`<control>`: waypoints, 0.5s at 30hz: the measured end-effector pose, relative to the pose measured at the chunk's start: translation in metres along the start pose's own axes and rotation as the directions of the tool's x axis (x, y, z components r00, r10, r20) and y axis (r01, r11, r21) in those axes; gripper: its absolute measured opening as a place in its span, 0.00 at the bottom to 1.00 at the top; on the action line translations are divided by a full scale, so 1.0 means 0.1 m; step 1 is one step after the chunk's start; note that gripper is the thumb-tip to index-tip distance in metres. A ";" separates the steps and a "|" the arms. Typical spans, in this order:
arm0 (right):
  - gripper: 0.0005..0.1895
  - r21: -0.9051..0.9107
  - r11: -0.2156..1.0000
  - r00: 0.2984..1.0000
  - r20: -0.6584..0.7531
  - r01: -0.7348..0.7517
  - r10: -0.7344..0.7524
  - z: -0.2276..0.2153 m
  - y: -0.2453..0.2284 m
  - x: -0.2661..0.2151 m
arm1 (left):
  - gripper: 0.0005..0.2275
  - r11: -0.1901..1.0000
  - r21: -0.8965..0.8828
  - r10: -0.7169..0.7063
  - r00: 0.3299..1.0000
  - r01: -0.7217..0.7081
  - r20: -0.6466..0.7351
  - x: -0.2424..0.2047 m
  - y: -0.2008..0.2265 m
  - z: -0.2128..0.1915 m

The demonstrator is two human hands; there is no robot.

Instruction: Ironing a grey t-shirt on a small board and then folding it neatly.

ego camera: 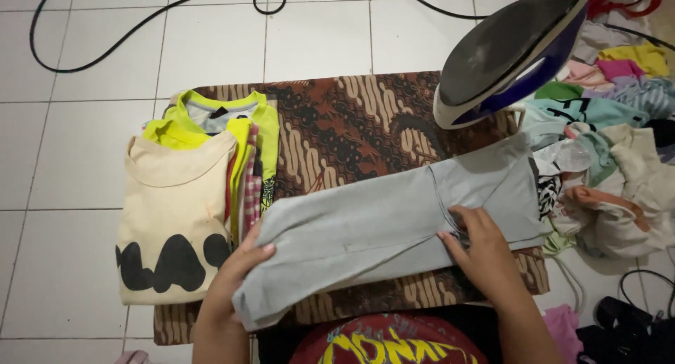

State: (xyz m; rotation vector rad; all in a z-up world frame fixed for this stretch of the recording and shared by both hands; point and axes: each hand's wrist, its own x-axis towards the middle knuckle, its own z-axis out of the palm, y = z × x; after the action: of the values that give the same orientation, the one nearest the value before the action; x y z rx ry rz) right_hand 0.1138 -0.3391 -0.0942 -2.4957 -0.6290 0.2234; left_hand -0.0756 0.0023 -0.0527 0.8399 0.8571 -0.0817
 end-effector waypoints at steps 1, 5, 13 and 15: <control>0.24 0.024 0.999 0.998 0.042 -0.044 0.043 0.01 -0.01 0.00 | 0.34 0.992 -0.121 0.052 0.996 -0.043 0.075 -0.03 0.02 0.01; 0.27 0.042 0.998 0.984 0.176 -0.036 0.028 0.13 -0.11 0.03 | 0.23 0.929 -0.368 0.069 0.995 -0.038 0.070 0.11 -0.07 -0.63; 0.31 0.033 0.999 0.870 0.490 0.038 -0.050 0.44 -0.99 0.09 | 0.21 0.958 0.095 0.273 0.962 -0.271 -0.008 0.00 -0.17 -1.79; 0.30 0.121 0.989 0.875 0.465 0.090 -0.137 0.48 -1.07 0.07 | 0.21 0.927 0.205 0.325 0.946 -0.315 -0.017 0.01 -0.17 -1.99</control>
State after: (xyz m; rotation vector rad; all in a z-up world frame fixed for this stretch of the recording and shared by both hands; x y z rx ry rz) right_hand 0.0643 -0.2336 -0.0756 -2.3064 -0.9324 0.8168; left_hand -0.2079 0.1270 -0.1360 1.1665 0.7564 0.1440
